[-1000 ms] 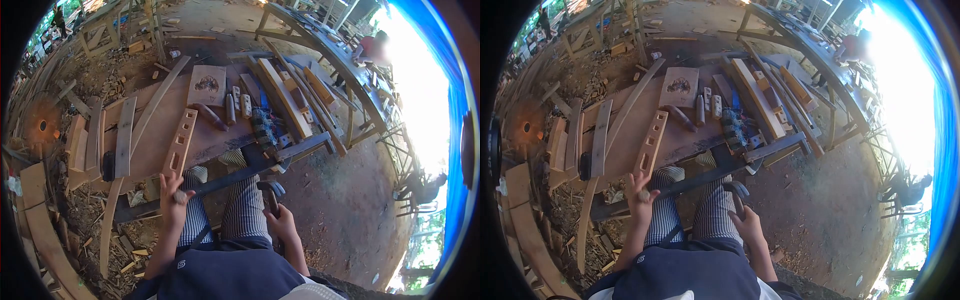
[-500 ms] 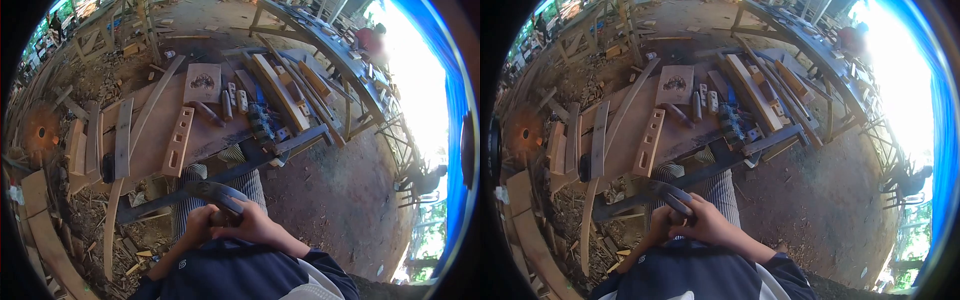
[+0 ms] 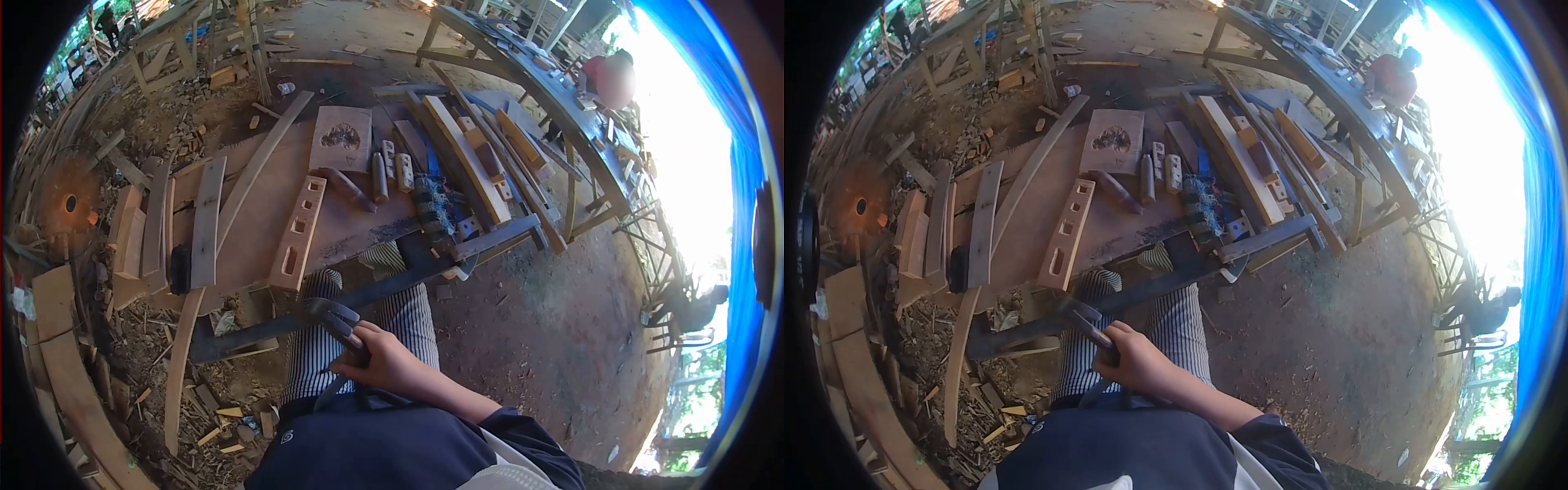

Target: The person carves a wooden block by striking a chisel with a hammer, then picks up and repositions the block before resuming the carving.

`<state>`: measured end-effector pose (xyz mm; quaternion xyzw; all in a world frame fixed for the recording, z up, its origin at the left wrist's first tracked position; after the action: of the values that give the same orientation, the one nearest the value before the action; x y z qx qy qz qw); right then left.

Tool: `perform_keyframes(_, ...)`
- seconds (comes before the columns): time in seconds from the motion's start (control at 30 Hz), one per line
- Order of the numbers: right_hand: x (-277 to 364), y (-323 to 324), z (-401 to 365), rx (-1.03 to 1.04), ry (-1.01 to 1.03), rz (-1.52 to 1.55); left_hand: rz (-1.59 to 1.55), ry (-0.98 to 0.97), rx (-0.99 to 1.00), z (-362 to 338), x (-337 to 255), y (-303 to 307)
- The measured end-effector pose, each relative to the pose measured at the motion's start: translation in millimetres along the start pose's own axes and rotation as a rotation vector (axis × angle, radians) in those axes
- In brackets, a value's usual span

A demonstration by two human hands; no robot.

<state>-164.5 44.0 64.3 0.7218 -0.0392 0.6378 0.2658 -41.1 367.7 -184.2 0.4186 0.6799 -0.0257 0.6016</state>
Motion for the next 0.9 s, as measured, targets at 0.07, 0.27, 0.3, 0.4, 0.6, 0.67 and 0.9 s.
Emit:
perform_keyframes(0.07,-2.2,-8.6,2.4,0.011,-0.006,-0.032,0.019,0.009,0.022,-3.5,12.9,3.9)
perform_keyframes(0.27,1.5,-14.1,5.0,-0.054,0.033,-0.028,0.066,0.034,0.071,-5.5,20.0,15.4)
perform_keyframes(0.3,3.0,-13.6,4.0,-0.043,0.009,-0.022,0.072,0.037,0.078,-4.7,20.2,16.6)
perform_keyframes(0.4,4.9,-10.8,5.6,-0.032,-0.005,-0.027,0.091,0.035,0.102,3.2,19.4,18.8)
perform_keyframes(0.6,6.7,-10.4,5.2,-0.024,-0.02,-0.008,0.127,0.038,0.17,15.4,19.8,17.9)
perform_keyframes(0.67,6.9,-9.4,4.8,-0.013,-0.015,-0.008,0.137,0.044,0.197,17.3,20.6,16.1)
perform_keyframes(0.9,2.9,-11.2,4.8,-0.067,-0.063,-0.047,0.168,0.248,0.263,-76.8,53.5,32.8)
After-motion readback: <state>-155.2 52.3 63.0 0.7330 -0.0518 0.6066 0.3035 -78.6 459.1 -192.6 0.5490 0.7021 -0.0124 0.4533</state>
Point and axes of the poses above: each hand's wrist, its own z-axis towards the middle knuckle, its own y-axis out of the back of the hand, x = y × z, the point moved 5 cm from there along z, towards the middle knuckle
